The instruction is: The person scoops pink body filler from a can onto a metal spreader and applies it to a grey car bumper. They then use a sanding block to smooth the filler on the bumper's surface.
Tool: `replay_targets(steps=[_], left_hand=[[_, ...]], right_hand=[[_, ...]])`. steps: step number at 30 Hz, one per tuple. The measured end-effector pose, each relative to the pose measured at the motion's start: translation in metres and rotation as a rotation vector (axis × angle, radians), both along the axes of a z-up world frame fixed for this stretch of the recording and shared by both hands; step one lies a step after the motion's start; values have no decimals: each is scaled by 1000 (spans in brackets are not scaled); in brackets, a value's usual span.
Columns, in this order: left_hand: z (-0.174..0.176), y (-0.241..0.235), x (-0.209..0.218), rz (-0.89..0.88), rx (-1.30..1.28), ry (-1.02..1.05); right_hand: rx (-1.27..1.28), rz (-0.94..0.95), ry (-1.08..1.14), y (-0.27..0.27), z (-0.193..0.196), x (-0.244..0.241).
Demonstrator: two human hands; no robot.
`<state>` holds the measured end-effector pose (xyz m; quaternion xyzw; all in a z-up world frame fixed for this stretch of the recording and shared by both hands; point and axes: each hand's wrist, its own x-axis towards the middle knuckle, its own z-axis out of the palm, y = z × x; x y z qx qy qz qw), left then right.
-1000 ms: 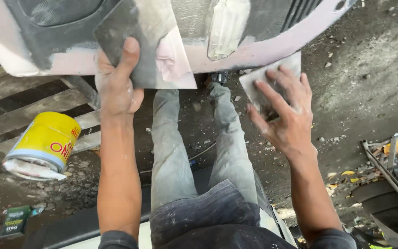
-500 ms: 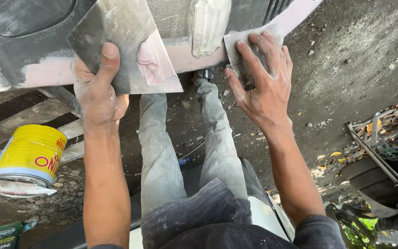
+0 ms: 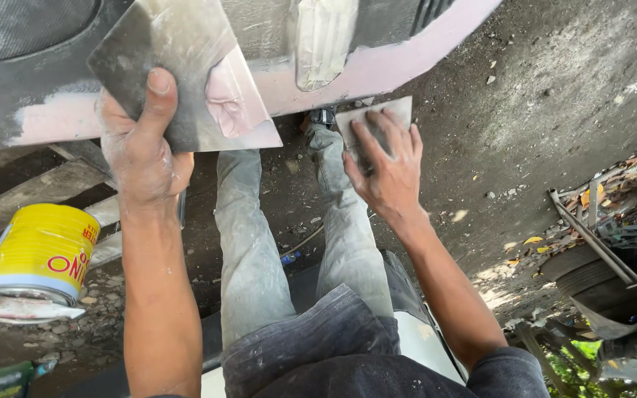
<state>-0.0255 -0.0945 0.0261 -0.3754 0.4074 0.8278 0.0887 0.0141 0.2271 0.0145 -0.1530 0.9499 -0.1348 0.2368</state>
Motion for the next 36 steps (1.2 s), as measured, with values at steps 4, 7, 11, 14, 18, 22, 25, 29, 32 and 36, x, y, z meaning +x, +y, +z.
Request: replay_targets(steps=[4,7,11,14,18,22,25,29,32,36], left_hand=[[9,5,-1,-28,-47,-38],[6,9,8,-7,-96,-155],[5,24,16,-22,-205,72],[12,40,17,-64,-226,100],[-13,75,77,-455,-310,-81],[33,151,55,-407,-156,6],[37,143,50,-194,226,-237],[28,91,27,-90,27,-212],[12,67,18,-19,-127,-153],[27,77,8,-139,-165,-177]], right_hand=[[5,-41,-86,12,15,9],[-82,-155,-165,27,37,8],[-226,-219,-205,50,60,-2],[-300,-262,-192,61,76,-9],[-579,-227,-173,75,85,-3],[-866,-188,-186,73,96,8],[-909,-105,-204,84,83,-6],[-476,186,-131,105,51,-56],[-309,228,-46,114,35,-72],[-335,211,12,109,37,-75]])
